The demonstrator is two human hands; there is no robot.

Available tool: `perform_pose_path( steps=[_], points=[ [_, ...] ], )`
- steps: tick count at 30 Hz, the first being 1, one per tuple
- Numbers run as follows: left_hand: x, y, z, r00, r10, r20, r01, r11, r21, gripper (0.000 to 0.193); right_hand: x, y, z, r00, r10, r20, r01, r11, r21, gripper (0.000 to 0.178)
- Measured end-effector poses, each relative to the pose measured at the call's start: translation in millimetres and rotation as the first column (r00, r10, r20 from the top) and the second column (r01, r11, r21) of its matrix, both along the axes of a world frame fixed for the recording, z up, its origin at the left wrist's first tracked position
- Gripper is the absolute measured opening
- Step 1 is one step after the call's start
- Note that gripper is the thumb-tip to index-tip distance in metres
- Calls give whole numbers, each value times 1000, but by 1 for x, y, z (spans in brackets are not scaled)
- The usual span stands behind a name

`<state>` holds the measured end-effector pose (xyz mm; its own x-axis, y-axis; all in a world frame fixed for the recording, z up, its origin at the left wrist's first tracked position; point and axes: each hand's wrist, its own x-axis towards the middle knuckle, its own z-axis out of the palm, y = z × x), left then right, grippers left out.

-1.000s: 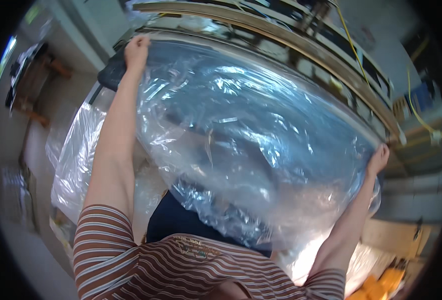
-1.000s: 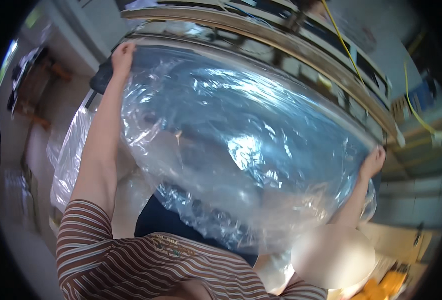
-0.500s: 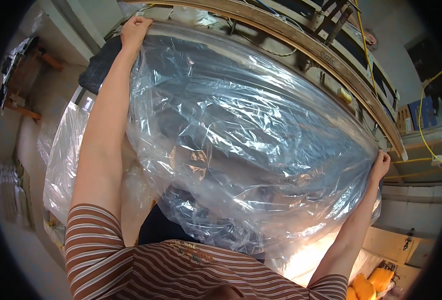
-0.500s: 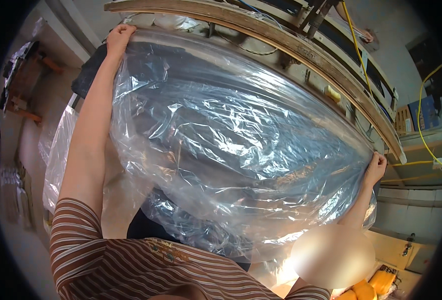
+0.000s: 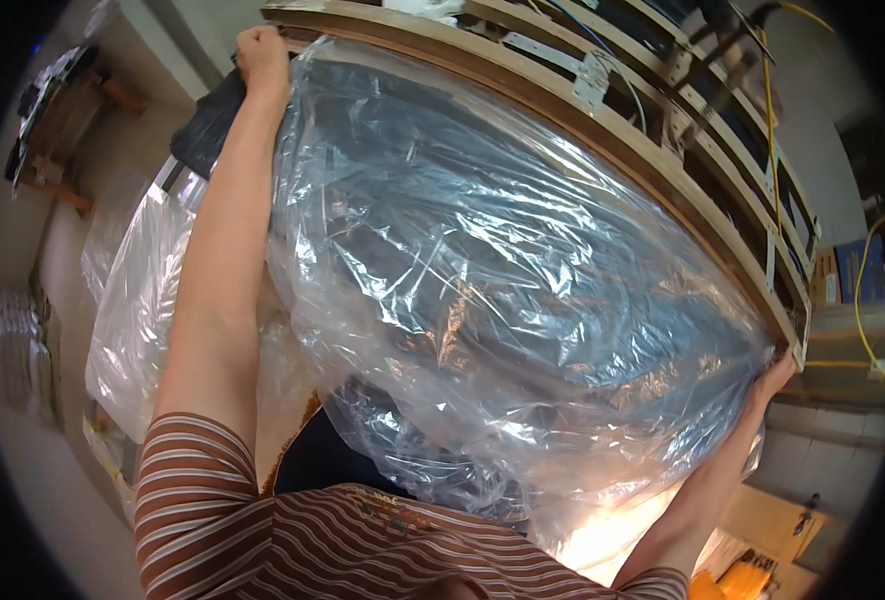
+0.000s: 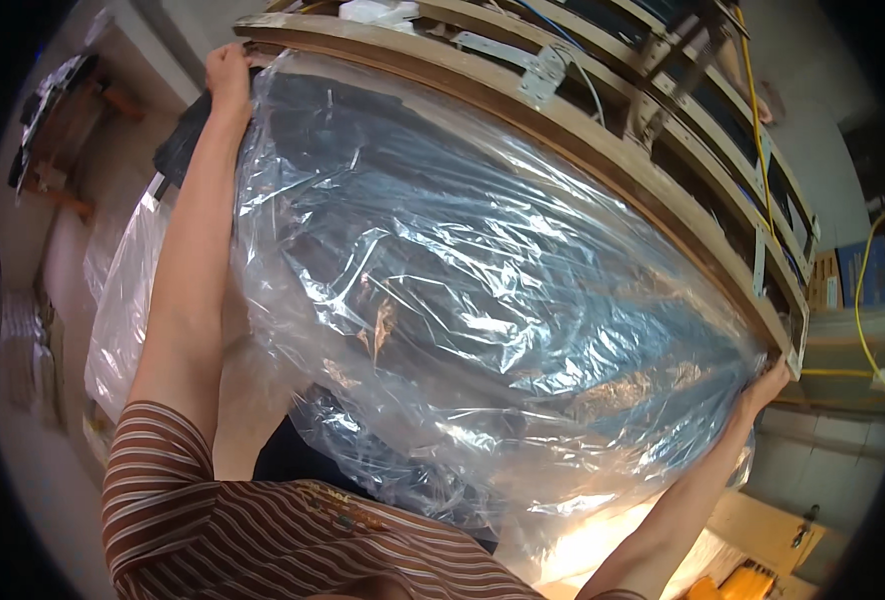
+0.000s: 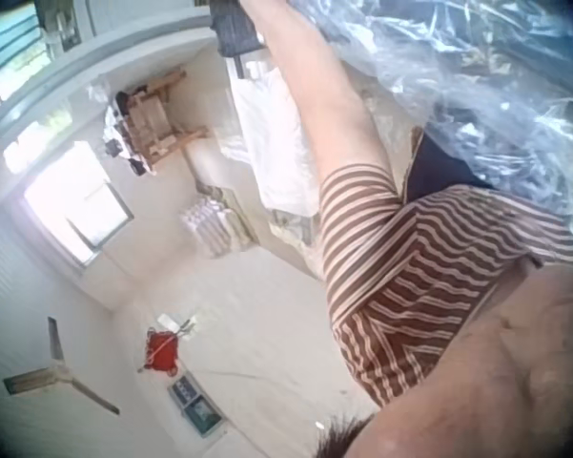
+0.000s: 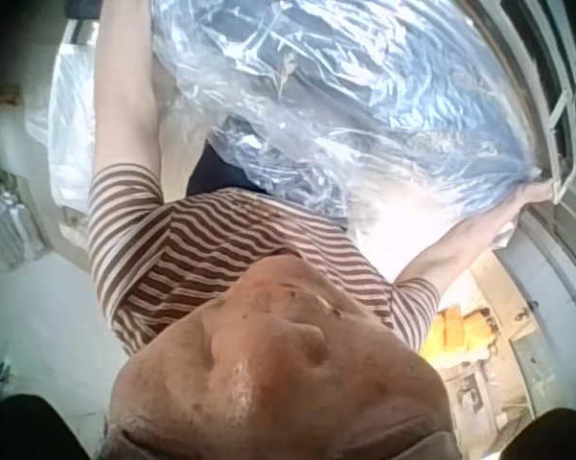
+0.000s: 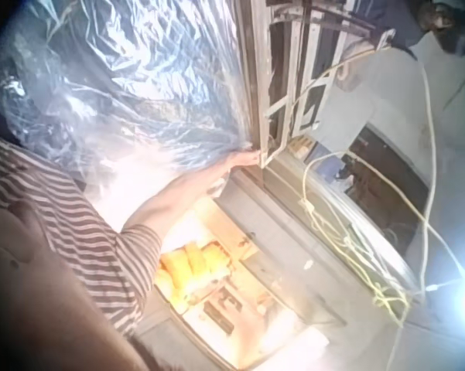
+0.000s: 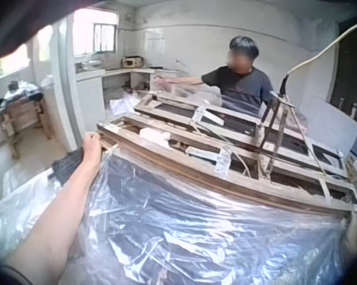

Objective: The person wraps a large, curved, dark-colored furniture piece with clear plastic film. They repeatedly pull the film taut, smooth it over the surface, and fold the edges to cover the object. The person sits on the floor during the process.

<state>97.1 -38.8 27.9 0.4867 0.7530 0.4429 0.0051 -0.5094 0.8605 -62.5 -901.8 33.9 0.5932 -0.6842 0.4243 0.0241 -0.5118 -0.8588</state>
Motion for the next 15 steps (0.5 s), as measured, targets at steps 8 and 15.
perform_pose_path(
  steps=[8, 15],
  points=[
    [-12, 56, -15, 763, -601, -239, 555, 798, -234, 35, -14, -11, 30, 982, 164, -98, -120, 928, 353, 34],
    [-66, 264, 61, 764, 135, -631, 313, 778, 545, 45, -160, 71, 21, 935, -61, -350, -214, 688, -693, 26]
  ],
)
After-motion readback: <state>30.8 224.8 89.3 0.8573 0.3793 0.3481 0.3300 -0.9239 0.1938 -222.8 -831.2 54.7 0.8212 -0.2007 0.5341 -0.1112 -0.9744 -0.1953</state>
